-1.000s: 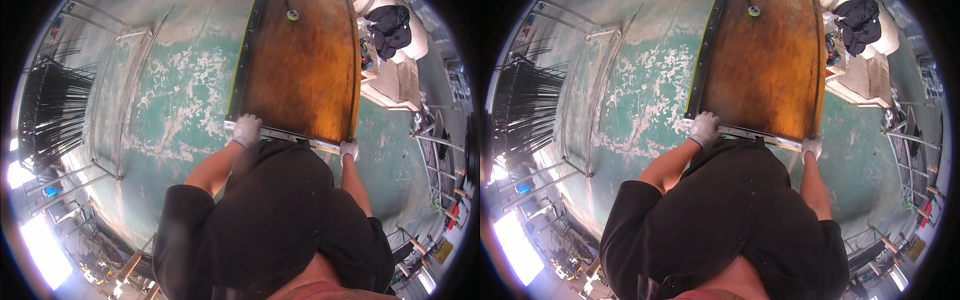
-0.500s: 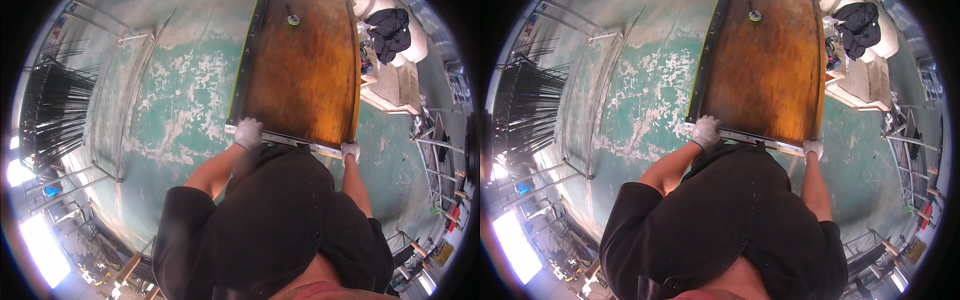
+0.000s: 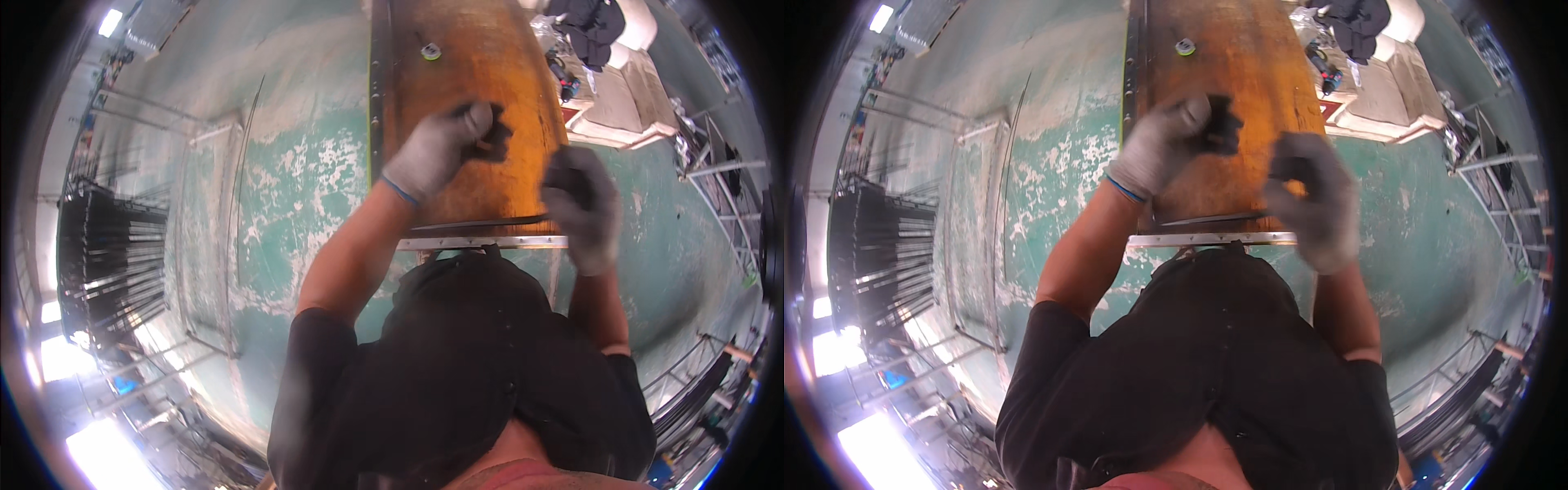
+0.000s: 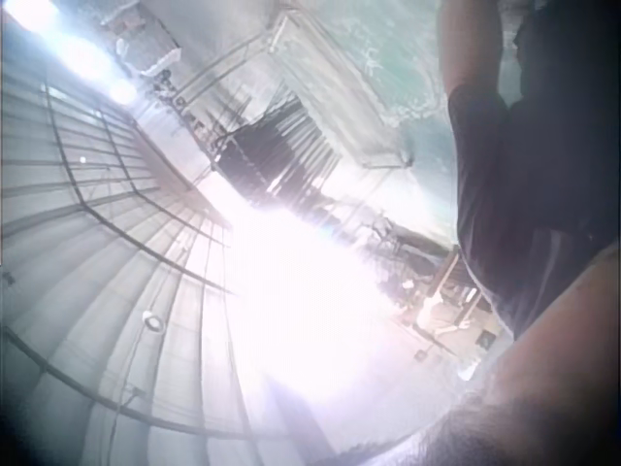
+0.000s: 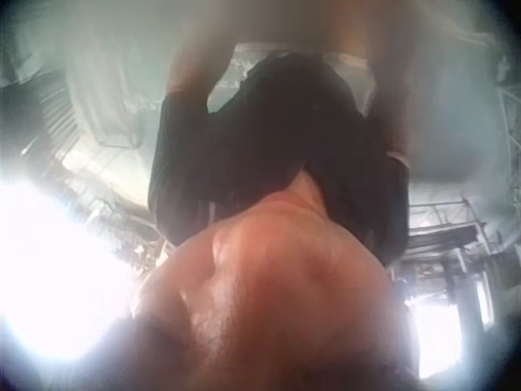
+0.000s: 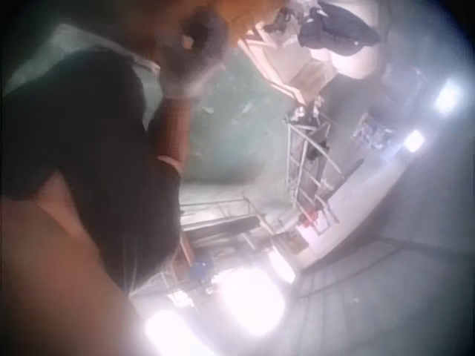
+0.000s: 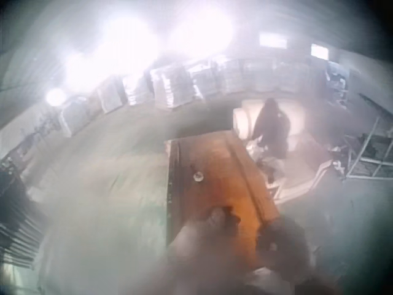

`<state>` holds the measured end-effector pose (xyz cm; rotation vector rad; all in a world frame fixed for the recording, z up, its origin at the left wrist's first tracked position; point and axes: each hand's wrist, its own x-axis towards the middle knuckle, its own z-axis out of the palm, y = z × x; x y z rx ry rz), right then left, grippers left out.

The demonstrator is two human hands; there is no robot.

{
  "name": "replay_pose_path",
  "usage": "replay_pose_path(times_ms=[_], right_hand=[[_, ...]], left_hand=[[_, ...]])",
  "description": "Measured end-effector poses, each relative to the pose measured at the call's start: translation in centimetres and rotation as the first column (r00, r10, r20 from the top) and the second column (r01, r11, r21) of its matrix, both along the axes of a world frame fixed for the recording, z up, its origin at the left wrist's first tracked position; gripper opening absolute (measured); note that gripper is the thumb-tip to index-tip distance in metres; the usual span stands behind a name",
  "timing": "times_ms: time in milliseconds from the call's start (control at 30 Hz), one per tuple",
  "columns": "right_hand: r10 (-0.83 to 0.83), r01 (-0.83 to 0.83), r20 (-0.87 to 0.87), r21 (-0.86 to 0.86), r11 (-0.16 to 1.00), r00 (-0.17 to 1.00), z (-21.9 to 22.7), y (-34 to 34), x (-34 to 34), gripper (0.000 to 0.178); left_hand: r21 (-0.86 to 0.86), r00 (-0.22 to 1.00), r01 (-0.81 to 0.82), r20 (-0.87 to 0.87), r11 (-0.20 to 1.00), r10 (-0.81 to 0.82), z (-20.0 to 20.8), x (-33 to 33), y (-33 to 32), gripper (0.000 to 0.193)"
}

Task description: The person repeatedly picks up long metal rods, places them on a wooden bending jig, and bends them into rectangular frames. The person then stacks the finished frames on a nearby rack. The process is repeated multiple times throughout the clip.

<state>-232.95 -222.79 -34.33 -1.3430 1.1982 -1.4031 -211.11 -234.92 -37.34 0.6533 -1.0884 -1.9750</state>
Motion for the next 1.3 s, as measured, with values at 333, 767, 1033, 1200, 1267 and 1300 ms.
replay_pose_path(times_ms=[333, 767, 1033, 1200, 1267, 1300], right_hand=[[-0.078, 0.072, -0.379, -0.030, 0.997, 0.922, -17.2, -4.9, 7.8, 0.049], [-0.170, 0.487, -0.524, 0.556, 0.673, 0.834, -36.1, -5.9, -10.1, 0.043], [-0.365, 0.827, -0.771, 0.353, 0.437, 0.522, -33.3, -3.5, -17.3, 0.049], [-0.385, 0.840, -0.789, 0.286, 0.460, 0.479, -35.4, -1.7, -17.6, 0.046], [-0.321, 0.813, -0.829, 0.246, 0.527, 0.459, -36.0, -1.2, -18.2, 0.040], [-0.287, 0.788, -0.862, 0.186, 0.587, 0.418, -36.2, -0.9, -18.1, 0.039]], left_hand=[[0.007, 0.898, -0.068, -0.436, 0.998, 0.064, 14.7, 4.5, 1.4, 0.035], [-0.001, 0.945, -0.294, 0.149, 0.956, 0.291, 3.7, 13.7, 3.8, 0.038], [-0.124, 0.370, -0.490, 0.866, 0.863, 0.335, -24.0, 13.2, 5.6, 0.038], [-0.357, -0.047, -0.149, 0.934, 0.922, 0.354, -27.9, 11.4, 8.3, 0.046], [-0.380, -0.036, -0.023, 0.924, 0.925, 0.380, -26.7, 10.9, 9.8, 0.047], [-0.319, -0.055, 0.031, 0.946, 0.947, 0.320, -25.9, 10.8, 10.2, 0.042]])
